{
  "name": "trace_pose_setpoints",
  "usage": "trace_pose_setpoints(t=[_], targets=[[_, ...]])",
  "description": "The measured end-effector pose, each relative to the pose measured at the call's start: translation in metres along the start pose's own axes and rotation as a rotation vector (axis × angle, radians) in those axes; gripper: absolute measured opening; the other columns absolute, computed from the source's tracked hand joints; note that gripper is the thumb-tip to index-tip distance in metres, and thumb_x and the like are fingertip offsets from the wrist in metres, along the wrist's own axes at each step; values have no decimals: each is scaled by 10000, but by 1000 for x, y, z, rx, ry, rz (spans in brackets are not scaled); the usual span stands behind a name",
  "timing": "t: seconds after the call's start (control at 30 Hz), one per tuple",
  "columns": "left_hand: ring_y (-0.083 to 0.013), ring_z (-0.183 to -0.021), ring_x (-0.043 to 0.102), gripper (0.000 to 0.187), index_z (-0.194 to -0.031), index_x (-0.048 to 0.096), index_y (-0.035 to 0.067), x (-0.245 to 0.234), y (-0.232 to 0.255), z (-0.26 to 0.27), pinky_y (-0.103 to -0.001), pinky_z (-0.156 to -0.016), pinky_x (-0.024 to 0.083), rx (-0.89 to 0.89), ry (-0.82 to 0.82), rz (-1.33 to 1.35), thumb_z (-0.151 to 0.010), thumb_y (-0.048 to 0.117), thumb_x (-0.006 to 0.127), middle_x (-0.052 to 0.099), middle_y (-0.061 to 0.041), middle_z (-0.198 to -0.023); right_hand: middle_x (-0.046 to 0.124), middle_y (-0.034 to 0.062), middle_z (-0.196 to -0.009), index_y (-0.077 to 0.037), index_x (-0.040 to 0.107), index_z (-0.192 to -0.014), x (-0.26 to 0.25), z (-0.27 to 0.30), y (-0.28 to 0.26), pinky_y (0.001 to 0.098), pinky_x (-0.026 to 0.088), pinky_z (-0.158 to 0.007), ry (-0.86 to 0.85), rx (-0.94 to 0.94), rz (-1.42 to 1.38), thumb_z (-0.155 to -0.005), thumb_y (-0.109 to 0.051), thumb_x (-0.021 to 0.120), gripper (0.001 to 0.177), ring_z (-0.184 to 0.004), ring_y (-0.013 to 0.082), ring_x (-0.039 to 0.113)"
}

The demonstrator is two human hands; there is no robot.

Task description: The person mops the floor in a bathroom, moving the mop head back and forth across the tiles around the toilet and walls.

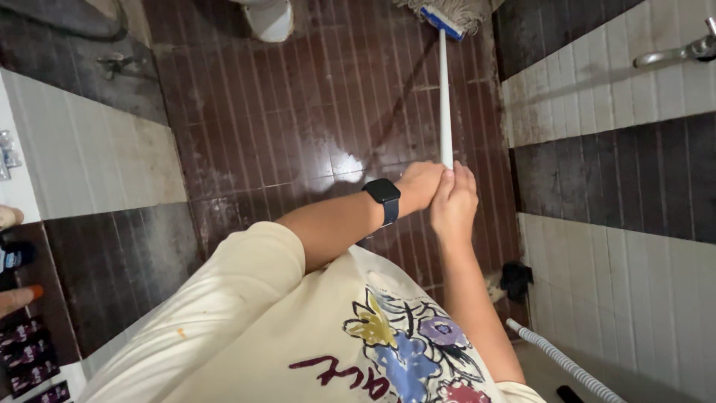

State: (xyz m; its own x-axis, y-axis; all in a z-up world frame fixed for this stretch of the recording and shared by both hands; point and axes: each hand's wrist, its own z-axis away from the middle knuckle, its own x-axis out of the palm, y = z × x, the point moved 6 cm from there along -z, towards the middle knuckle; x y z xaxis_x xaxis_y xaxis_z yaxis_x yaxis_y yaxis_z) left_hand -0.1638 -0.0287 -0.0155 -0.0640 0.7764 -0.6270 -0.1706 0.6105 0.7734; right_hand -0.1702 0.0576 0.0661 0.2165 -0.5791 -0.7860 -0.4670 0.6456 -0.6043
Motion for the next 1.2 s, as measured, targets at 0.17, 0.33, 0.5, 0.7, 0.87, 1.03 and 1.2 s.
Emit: trace_pose_setpoints(t=[0.17, 0.33, 0.5, 0.7, 0.87, 1.03, 1.2], targets=[[-389, -814, 714, 222, -797, 714, 85, -18, -6, -18, -506, -694, 553, 56, 101, 2, -842, 286, 632, 743, -163, -830, 641, 328, -1278, 61, 690, -1213, 2, -29, -23, 502, 521, -972, 30, -53, 23, -1062, -216, 509, 363, -1114, 491, 647], [-384, -843, 710, 247, -813, 727, 89, -62, -4, -42, -509, -711, 548, 17, 261, 143, -872, 300, 612, 744, -157, -820, 680, 308, -1191, 54, 712, -1166, -1, -78, -45, 487, 555, -944, 112, -202, 17, -1048, -182, 545, 312, -1059, 473, 684], [-380, -890, 717, 261, -819, 735, 87, -72, -8, -68, -511, -754, 551, -60, 209, 113, -891, 302, 607, 749, -165, -858, 715, 273, -1137, 40, 722, -1137, -8, -104, -47, 480, 556, -916, 104, -164, -11, -1027, -163, 561, 281, -1027, 453, 697], [-393, -935, 707, 184, -873, 742, 97, -46, -9, -42, -507, -764, 558, -84, -20, 40, -821, 262, 681, 747, -181, -925, 702, 290, -1124, 32, 693, -1202, 9, -70, -14, 500, 550, -898, 94, -83, 17, -1020, -175, 553, 309, -1018, 463, 690], [-412, -980, 698, 175, -967, 737, 78, -17, 5, 8, -513, -778, 563, 50, -140, -88, -819, 138, 664, 749, -181, -996, 689, 307, -1108, 33, 649, -1282, 15, -9, 7, 530, 536, -877, 21, 20, 142, -1036, -174, 536, 341, -1016, 492, 668], [-416, -995, 700, 189, -1002, 703, 57, 21, 10, 61, -490, -809, 573, 57, -138, 66, -828, 121, 668, 737, -213, -1030, 690, 267, -1150, 1, 660, -1262, -25, 56, -31, 555, 517, -852, -143, 143, 205, -1022, -185, 516, 336, -1016, 482, 659], [-399, -940, 704, 124, -1039, 665, 94, 17, 8, 74, -487, -790, 560, 128, -11, 265, -945, 171, 644, 703, -217, -978, 697, 281, -1161, 14, 644, -1263, -44, 68, -105, 500, 478, -1029, -72, -296, 47, -1037, -236, 551, 350, -1168, 463, 637]])
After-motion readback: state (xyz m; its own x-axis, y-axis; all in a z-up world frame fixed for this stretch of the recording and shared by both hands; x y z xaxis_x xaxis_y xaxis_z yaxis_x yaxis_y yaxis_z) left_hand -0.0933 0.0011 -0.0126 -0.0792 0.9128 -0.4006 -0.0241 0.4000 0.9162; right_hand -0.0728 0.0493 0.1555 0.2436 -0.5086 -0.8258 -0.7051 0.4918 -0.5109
